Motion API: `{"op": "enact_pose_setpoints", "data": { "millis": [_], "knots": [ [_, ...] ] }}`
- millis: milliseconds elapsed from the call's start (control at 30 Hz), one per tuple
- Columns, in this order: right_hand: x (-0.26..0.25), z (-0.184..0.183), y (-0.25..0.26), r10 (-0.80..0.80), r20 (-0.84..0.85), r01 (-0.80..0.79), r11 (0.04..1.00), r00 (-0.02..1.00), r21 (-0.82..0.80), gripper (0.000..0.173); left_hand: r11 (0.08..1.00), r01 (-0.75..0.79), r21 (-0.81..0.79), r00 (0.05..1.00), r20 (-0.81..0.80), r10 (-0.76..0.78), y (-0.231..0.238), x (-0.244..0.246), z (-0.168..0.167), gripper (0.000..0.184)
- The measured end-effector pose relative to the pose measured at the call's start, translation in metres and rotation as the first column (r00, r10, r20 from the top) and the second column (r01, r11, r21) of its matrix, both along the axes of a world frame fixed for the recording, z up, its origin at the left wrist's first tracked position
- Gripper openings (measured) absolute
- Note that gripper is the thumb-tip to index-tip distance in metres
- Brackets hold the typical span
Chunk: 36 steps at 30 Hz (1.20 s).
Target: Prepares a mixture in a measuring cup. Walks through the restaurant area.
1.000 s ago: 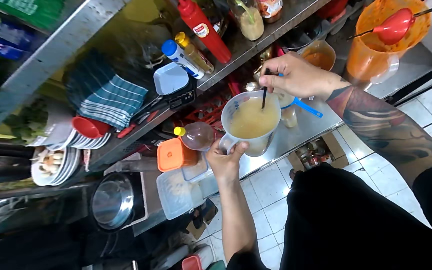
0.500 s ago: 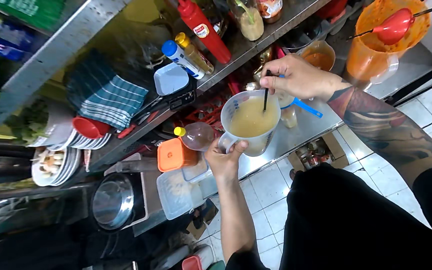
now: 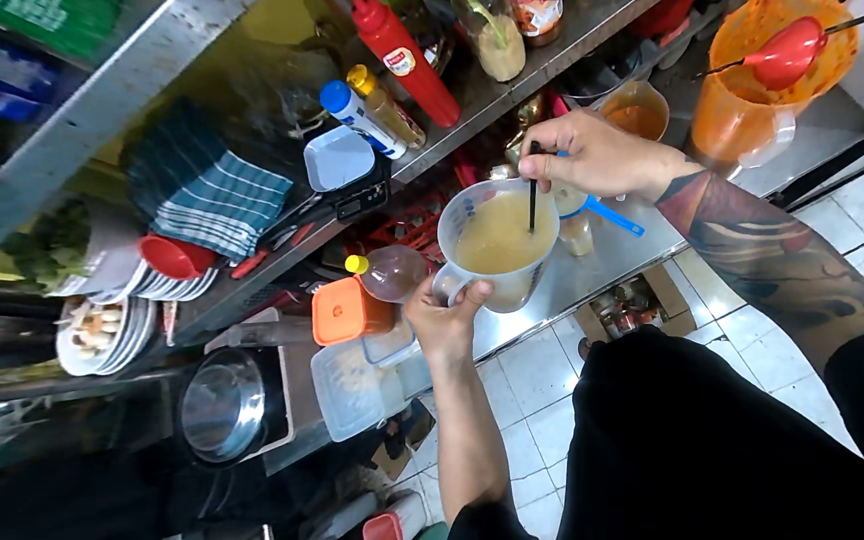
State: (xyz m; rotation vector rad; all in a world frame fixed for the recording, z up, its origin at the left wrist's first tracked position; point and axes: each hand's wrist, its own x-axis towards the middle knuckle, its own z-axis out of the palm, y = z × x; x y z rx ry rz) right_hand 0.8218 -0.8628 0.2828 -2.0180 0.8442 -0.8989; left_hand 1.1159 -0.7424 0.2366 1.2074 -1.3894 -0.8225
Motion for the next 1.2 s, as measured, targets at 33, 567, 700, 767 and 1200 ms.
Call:
{"op": "enact_pose_setpoints", "data": {
  "millis": [33, 567, 700, 767, 1200],
  "knots": [
    [0.0002, 0.0006, 0.0002, 0.013, 0.026, -0.013, 1.000, 1.000, 0.006, 0.026, 1.000, -0.001, -0.001, 1.000, 0.001, 0.001, -0.0001, 0.0001, 0.0000, 0.030],
    [0.0011, -0.0010, -0.0009, 0.002, 0.074, -0.004, 1.000, 0.997, 0.030, 0.026, 1.000, -0.008, 0.014, 0.999, 0.054, 0.007, -0.0009, 0.0023, 0.0037, 0.030],
    [0.0003, 0.0014, 0.0008, -0.020, -0.019, 0.020, 0.999, 1.000, 0.025, 0.027, 0.999, -0.013, 0.040, 0.998, 0.065, 0.011, 0.0005, 0.0024, 0.0052, 0.031],
    [0.0001, 0.0018, 0.0014, 0.002, 0.042, -0.004, 0.999, 0.999, 0.050, 0.026, 0.999, -0.010, 0.033, 0.998, 0.062, 0.008, 0.0003, 0.0025, 0.0048, 0.030],
    [0.0028, 0.0000, 0.0057, 0.021, 0.071, -0.026, 0.997, 0.997, 0.069, 0.025, 1.000, -0.013, 0.011, 0.997, 0.079, 0.012, 0.0007, 0.0038, 0.0041, 0.029]
  ]
}}
